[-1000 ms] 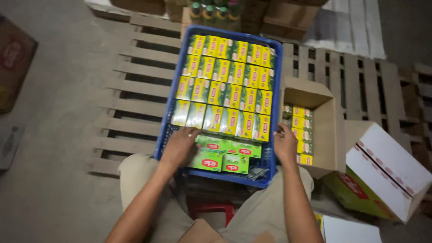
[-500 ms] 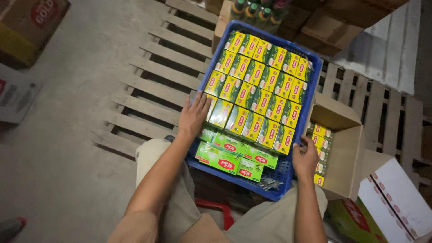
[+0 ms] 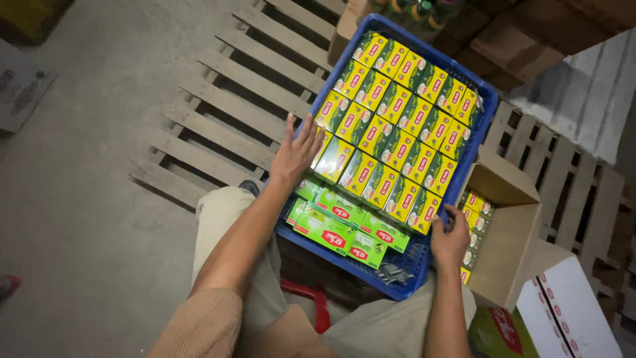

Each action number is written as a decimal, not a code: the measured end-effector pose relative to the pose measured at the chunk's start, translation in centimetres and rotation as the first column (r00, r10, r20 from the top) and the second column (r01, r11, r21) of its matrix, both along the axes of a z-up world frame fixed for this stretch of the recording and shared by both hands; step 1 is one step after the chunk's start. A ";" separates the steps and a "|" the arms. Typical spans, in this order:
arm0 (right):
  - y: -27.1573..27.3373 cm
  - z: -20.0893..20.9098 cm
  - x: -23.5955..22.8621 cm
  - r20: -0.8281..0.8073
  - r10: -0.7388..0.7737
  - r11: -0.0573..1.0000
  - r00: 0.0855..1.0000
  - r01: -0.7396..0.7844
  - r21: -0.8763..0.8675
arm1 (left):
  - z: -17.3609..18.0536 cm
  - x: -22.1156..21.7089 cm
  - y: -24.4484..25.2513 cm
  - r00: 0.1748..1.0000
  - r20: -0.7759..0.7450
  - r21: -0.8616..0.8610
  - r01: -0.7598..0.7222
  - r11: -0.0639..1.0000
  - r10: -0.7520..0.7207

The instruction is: The person sits on a low stool and transfers small yellow and green product boxes from a blue plastic crate into a cardboard box. They pick up the boxes one by one and place them neatly in rows inside the cardboard box.

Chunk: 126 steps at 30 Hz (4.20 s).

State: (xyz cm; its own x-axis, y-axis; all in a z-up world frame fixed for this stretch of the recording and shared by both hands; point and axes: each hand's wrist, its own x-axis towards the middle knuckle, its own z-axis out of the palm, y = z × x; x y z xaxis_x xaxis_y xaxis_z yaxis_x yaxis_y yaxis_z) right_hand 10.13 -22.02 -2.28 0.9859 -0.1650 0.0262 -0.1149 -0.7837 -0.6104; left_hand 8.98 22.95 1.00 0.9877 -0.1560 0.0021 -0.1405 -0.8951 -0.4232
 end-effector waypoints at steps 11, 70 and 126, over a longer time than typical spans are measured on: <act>0.2 0.8 -0.7 0.001 -0.007 0.998 1.000 0.007 0.057 | -3.2 -1.1 -0.4 0.987 0.149 -0.335 -0.001 0.942 0.054; -7.8 9.6 -5.8 -0.096 0.198 0.869 0.975 -0.129 0.478 | 3.9 -0.9 -27.7 0.846 -0.360 -0.721 -0.520 -0.458 -0.393; -16.8 -14.9 11.6 -0.176 0.267 0.924 0.947 -0.304 -0.231 | -2.0 1.2 -34.2 0.602 0.078 -0.788 0.525 0.320 -0.795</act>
State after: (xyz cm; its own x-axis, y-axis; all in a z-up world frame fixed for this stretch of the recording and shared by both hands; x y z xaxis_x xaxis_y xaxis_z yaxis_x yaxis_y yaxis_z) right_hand 21.72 -38.85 -17.20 0.9868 0.1181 -0.1104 0.0675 -0.9214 -0.3827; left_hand 10.18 -11.26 -1.02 0.5135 -0.8342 0.2012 -0.8094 -0.3931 0.4363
